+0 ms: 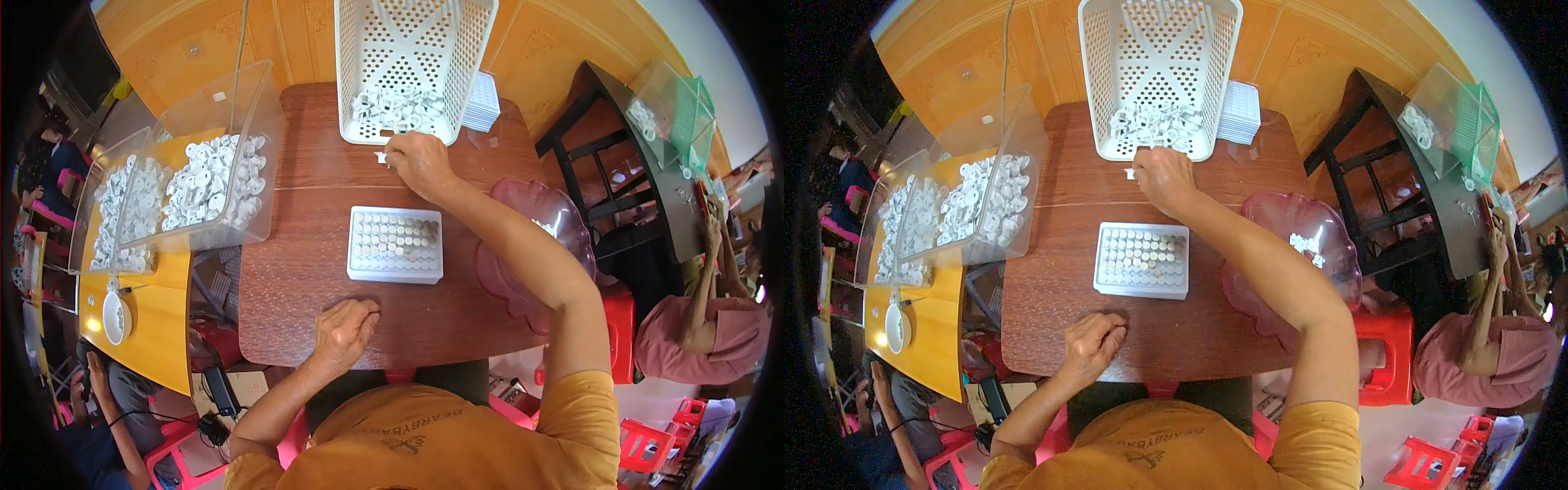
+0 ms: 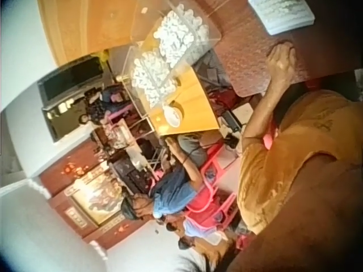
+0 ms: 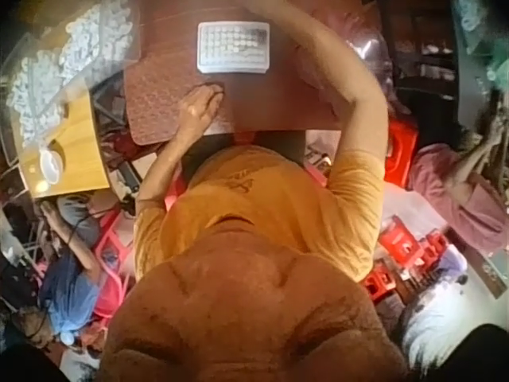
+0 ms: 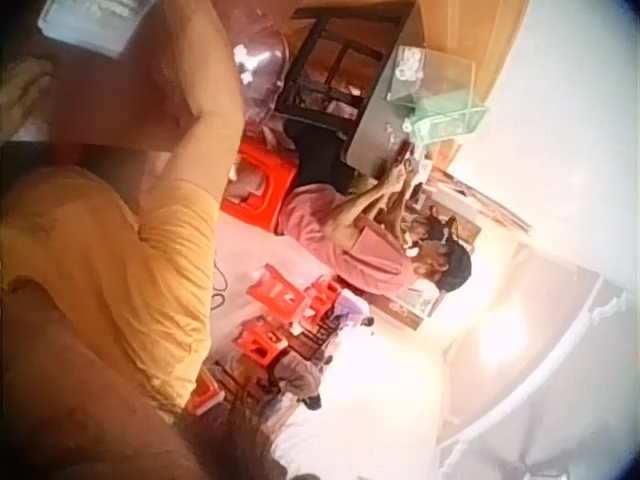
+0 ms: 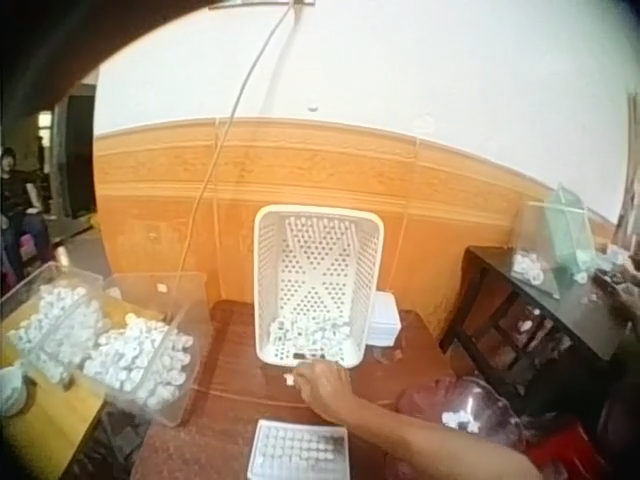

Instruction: The person assembles small electronic light units by inserting button batteries and components into circular plastic casings by hand.

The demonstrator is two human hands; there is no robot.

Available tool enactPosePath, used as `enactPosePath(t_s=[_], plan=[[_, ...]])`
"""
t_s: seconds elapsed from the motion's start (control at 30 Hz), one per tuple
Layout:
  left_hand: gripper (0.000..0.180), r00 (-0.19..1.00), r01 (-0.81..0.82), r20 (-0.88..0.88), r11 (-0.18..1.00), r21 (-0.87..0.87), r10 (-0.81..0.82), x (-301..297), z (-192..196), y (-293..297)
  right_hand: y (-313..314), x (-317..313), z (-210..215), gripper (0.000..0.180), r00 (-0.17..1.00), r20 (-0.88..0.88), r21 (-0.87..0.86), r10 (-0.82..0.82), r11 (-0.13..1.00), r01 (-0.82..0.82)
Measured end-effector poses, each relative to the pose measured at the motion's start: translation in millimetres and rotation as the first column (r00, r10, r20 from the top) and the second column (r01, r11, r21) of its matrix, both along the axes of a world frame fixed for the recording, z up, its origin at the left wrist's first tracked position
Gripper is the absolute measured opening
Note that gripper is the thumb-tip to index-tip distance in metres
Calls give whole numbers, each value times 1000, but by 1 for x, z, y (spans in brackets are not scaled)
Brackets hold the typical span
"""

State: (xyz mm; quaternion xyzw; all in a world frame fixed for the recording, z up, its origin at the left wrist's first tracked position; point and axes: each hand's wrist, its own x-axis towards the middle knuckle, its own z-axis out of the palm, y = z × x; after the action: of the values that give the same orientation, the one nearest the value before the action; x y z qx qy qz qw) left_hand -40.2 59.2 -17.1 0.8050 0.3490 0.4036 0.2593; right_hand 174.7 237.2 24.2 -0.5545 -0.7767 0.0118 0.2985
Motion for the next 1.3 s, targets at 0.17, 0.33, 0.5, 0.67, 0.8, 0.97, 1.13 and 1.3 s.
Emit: enactPosePath(t_s=[0.17,0.33,0.5,0.67,0.8,0.97,1.13,1.3], plan=[[8,999,-34,7,999,5,34,-4,-4,-4,-98,-5,33,8,961,-244,19,130,991,-129],[20,908,117,352,669,-734,228,-2,8,-12,-172,-16,29,8,947,-226,181,230,965,-192],[32,687,455,673,560,-692,273,10,29,-23,-214,-26,21,20,956,-98,315,277,920,-235],[39,579,614,730,396,-683,363,10,27,-45,-237,-39,2,28,959,-93,386,267,898,-212],[42,607,584,712,409,-701,354,6,22,-53,-252,-43,-6,28,934,-277,309,224,942,-134],[44,647,557,691,420,-717,321,6,21,-59,-266,-43,-8,24,798,-597,65,86,996,-58],[44,673,526,679,456,-718,293,8,23,-61,-270,-46,-6,19,665,-746,-91,-24,994,-67],[46,695,470,651,493,-732,305,9,21,-65,-273,-51,-12,17,579,-812,-149,-72,985,-86]])
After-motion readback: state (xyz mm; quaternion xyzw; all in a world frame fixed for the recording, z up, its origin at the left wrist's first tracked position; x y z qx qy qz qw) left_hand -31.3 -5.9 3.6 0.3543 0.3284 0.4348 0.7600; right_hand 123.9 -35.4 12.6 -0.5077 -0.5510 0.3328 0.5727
